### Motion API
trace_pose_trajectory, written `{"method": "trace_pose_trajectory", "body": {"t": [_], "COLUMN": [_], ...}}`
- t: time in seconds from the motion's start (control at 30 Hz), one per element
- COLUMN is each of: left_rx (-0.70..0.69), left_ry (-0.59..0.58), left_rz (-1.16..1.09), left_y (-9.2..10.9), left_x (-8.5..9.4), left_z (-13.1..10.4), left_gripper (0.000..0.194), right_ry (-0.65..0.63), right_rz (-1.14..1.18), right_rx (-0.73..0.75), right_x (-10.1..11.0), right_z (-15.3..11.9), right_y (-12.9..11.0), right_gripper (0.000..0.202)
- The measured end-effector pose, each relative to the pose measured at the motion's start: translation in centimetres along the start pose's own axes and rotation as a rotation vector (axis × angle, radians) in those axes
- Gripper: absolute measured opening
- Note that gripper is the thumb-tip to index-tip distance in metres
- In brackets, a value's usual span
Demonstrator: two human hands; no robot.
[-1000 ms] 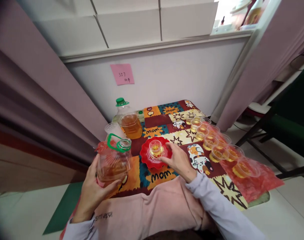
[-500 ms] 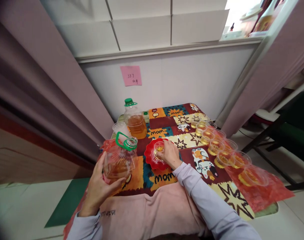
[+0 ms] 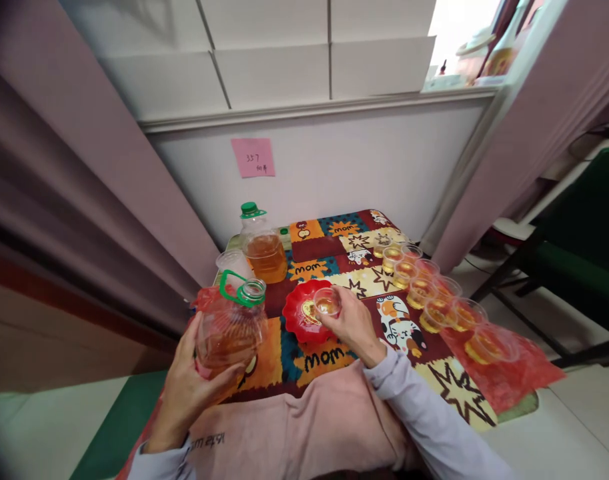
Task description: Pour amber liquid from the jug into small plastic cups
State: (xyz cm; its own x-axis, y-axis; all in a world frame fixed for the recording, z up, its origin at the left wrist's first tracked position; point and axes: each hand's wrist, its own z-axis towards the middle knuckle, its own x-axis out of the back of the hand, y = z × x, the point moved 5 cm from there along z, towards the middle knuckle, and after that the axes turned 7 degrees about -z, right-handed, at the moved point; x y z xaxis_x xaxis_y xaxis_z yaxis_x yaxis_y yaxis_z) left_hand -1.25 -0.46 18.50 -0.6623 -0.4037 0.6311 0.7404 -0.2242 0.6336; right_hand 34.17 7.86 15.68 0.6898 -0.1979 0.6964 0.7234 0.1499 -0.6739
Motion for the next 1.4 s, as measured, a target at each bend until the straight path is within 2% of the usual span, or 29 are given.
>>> {"method": "trace_pose_trajectory", "body": {"t": [0.1,0.23,0.4,0.47,0.57,0.7,0.83,0.97,1.07,1.17,1.3,1.4], "left_rx": [0.021,0.015,0.041,0.061,0.09,0.123,0.138,0.13,0.125,0.121,0.113,0.115], "left_ry": [0.008,0.016,0.015,0.006,0.008,0.022,0.03,0.024,0.027,0.021,0.02,0.019], "left_rz": [0.008,0.026,0.035,0.035,0.03,0.016,0.021,0.019,0.02,0.014,0.005,0.006], "left_y": [-0.2,-0.2,0.1,0.3,0.5,0.5,0.4,0.4,0.5,0.7,0.8,0.8], "left_x": [0.0,-0.1,-0.3,-0.4,-0.3,-0.2,-0.1,-0.1,-0.2,-0.2,-0.2,-0.2], "left_z": [0.2,0.5,0.8,0.9,1.0,0.9,0.8,0.8,0.8,0.8,0.9,0.8], "left_gripper": [0.115,0.117,0.12,0.121,0.122,0.124,0.124,0.123,0.122,0.123,0.125,0.123], "right_ry": [0.08,0.179,0.264,0.299,0.384,0.445,0.438,0.426,0.382,0.366,0.434,0.382], "right_rz": [0.002,-0.099,-0.267,-0.369,-0.479,-0.53,-0.532,-0.527,-0.598,-0.762,-0.854,-0.886], "right_rx": [-0.04,-0.163,-0.395,-0.448,-0.435,-0.372,-0.378,-0.382,-0.389,-0.435,-0.27,-0.165], "right_x": [3.7,8.4,12.2,13.1,13.7,13.4,12.7,12.5,12.9,14.5,16.4,16.3], "right_z": [-2.6,-6.4,-10.7,-12.0,-13.2,-13.9,-14.1,-14.1,-14.3,-14.6,-14.1,-13.2], "right_y": [2.1,6.3,11.9,13.6,15.3,16.7,18.1,18.6,17.4,15.4,13.5,14.2], "right_gripper": [0.061,0.063,0.068,0.072,0.083,0.089,0.088,0.092,0.095,0.089,0.084,0.078]}}
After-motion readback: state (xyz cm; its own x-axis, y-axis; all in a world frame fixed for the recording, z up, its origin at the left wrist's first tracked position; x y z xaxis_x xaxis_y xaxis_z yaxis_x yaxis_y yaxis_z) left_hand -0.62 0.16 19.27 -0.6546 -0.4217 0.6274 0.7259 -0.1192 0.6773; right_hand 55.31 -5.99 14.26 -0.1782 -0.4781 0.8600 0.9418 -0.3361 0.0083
